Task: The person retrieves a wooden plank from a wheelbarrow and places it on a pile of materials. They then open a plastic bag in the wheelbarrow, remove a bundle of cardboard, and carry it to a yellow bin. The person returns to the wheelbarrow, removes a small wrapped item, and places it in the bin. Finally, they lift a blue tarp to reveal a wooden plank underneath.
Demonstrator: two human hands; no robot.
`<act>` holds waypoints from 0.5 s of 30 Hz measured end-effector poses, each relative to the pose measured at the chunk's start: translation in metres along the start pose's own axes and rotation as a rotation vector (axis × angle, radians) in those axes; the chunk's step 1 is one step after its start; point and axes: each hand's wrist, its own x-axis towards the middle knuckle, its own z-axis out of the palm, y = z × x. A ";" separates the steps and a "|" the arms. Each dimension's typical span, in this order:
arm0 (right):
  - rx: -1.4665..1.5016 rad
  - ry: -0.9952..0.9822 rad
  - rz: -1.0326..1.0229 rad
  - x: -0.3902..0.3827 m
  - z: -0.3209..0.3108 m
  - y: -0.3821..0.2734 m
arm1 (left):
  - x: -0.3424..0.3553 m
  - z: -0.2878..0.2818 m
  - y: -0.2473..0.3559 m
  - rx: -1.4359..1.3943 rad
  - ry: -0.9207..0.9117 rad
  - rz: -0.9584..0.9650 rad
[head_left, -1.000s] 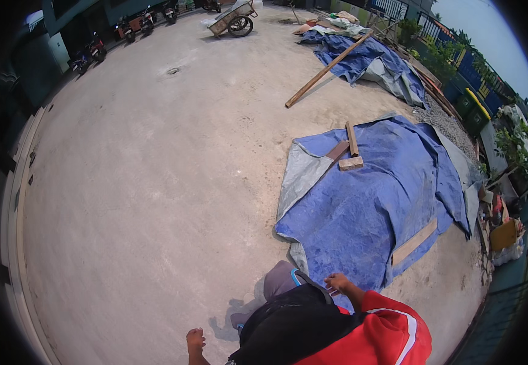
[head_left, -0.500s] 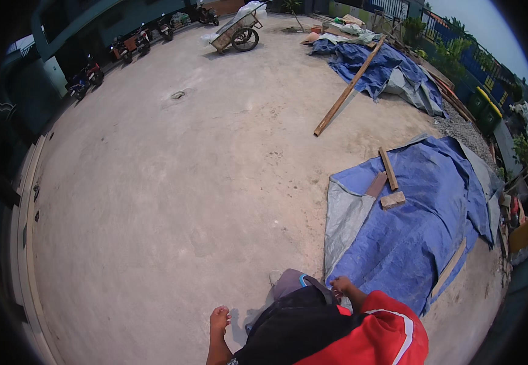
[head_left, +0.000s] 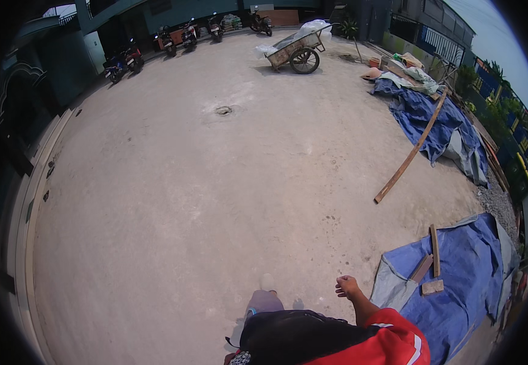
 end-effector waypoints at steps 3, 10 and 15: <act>0.010 -0.004 0.267 0.018 0.041 -0.024 | 0.089 -0.052 0.197 0.202 -0.357 0.252; -1.111 -0.219 -0.463 0.150 0.082 -0.072 | 0.044 0.065 0.723 0.132 0.127 0.829; -0.640 0.164 0.118 0.281 0.131 -0.171 | 0.067 0.130 0.911 0.125 -0.027 0.864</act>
